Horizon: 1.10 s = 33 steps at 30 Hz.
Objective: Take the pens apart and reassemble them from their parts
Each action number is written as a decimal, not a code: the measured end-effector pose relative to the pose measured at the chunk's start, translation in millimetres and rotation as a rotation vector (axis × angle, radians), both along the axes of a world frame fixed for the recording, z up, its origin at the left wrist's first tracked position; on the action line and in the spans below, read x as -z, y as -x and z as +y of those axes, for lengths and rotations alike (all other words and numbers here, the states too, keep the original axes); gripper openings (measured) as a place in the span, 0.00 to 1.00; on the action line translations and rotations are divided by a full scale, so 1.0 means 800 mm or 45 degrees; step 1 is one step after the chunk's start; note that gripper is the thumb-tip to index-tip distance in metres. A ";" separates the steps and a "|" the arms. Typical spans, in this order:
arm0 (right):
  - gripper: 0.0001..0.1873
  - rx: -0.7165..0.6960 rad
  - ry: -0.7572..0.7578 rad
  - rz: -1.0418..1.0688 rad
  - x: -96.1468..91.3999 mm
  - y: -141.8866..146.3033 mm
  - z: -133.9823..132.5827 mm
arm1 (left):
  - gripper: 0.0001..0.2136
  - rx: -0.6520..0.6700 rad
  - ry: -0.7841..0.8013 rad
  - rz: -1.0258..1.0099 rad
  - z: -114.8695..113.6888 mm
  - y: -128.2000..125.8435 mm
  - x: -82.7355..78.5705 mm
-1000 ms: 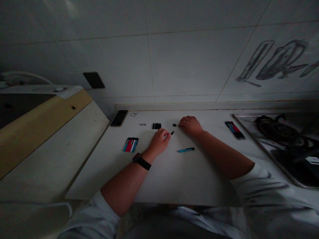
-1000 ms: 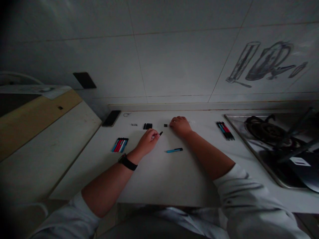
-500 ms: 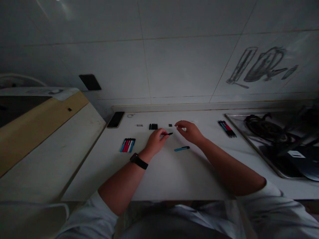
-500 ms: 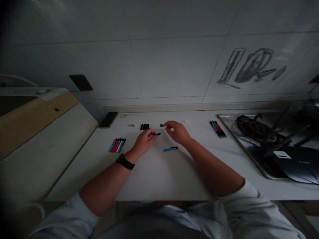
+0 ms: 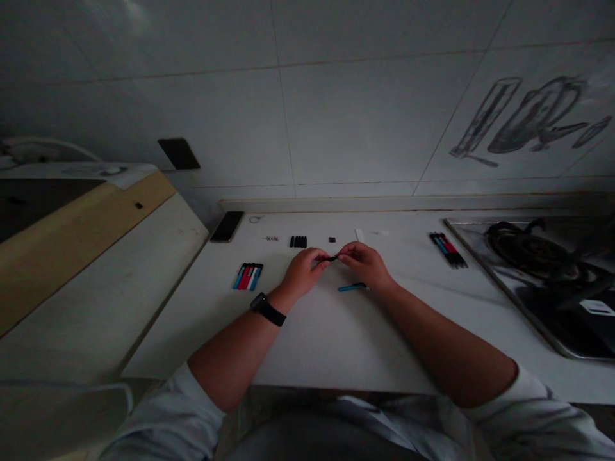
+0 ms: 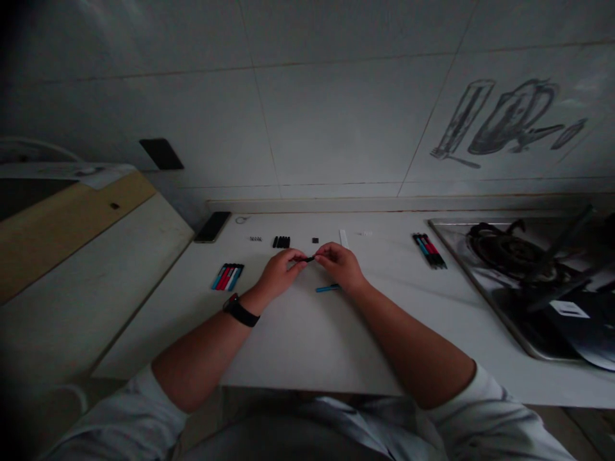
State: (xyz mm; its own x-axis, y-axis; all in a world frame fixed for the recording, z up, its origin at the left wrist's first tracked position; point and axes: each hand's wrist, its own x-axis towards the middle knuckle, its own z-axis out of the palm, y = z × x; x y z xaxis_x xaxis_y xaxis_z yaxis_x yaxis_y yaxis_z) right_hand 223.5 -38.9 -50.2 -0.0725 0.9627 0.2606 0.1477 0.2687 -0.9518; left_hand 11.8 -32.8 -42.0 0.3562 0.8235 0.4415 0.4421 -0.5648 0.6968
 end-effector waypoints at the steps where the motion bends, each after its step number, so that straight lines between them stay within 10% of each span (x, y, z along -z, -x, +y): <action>1: 0.15 0.011 -0.006 -0.016 0.001 0.000 0.000 | 0.05 0.008 0.008 0.000 -0.001 0.000 0.000; 11: 0.15 0.125 -0.221 -0.326 -0.025 -0.010 -0.010 | 0.05 0.029 0.098 0.027 -0.006 -0.001 -0.003; 23: 0.16 0.849 -0.190 -0.586 -0.028 -0.157 0.040 | 0.05 0.031 0.148 0.039 -0.011 -0.001 -0.007; 33: 0.17 0.276 -0.224 -1.208 -0.005 -0.137 0.043 | 0.05 0.041 0.155 0.060 -0.011 -0.002 -0.007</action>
